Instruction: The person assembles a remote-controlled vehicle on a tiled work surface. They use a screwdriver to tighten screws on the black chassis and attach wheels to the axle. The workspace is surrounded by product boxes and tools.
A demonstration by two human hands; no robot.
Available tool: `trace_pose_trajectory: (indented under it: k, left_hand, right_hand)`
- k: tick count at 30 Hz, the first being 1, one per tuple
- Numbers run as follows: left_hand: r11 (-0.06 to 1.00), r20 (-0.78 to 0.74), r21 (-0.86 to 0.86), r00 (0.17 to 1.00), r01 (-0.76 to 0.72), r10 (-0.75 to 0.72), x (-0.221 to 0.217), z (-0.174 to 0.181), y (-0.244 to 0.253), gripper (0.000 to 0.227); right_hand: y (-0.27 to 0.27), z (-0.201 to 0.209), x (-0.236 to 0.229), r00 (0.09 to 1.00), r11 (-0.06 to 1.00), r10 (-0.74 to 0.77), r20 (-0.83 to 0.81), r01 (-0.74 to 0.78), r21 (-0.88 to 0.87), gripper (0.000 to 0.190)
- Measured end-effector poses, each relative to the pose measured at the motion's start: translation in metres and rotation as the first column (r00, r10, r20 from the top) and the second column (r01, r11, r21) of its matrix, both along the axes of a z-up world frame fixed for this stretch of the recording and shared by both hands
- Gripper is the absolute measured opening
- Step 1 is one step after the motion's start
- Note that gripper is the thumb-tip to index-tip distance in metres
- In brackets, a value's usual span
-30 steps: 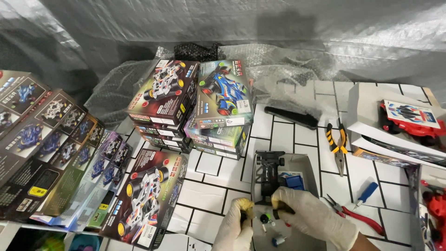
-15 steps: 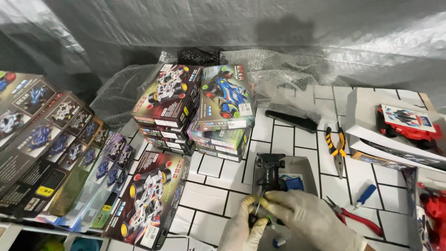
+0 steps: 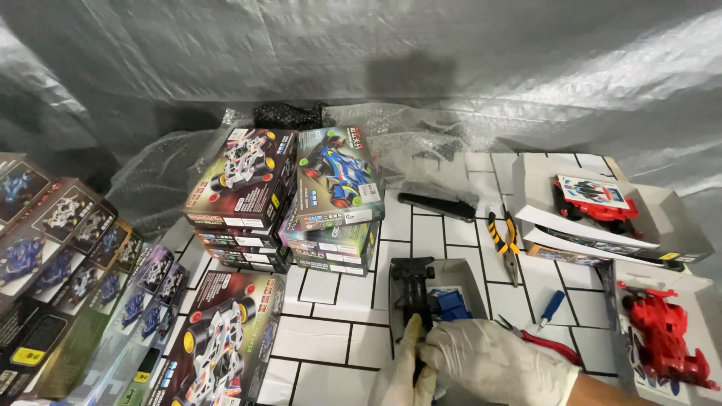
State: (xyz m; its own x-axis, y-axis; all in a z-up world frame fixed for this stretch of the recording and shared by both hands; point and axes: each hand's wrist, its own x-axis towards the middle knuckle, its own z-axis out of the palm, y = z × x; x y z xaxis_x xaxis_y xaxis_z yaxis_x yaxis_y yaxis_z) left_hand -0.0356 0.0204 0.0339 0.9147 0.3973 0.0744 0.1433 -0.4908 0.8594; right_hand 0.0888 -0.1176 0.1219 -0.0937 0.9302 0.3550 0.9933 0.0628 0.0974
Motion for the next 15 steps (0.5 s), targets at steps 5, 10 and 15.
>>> trace_pose_trajectory:
  k: [5,10,15]
  left_hand:
    - [0.931,0.114,0.127,0.937,-0.343,0.330,-0.007,-0.019,0.000,0.063]
    - [0.939,-0.024,-0.158,0.952,-0.306,0.306,-0.038,0.043,0.017,0.067]
    - [0.953,-0.176,-0.283,0.982,-0.110,0.062,-0.022,0.037,0.008,0.042]
  right_hand:
    - [-0.037,-0.015,0.054,0.997,0.997,0.022,-0.073,-0.016,0.080,0.035]
    - [-0.027,0.029,0.024,0.919,0.984,-0.175,-0.354,0.176,-0.029,0.022]
    - [-0.011,0.002,-0.002,0.815,0.895,-0.413,-0.407,0.280,-0.347,0.008]
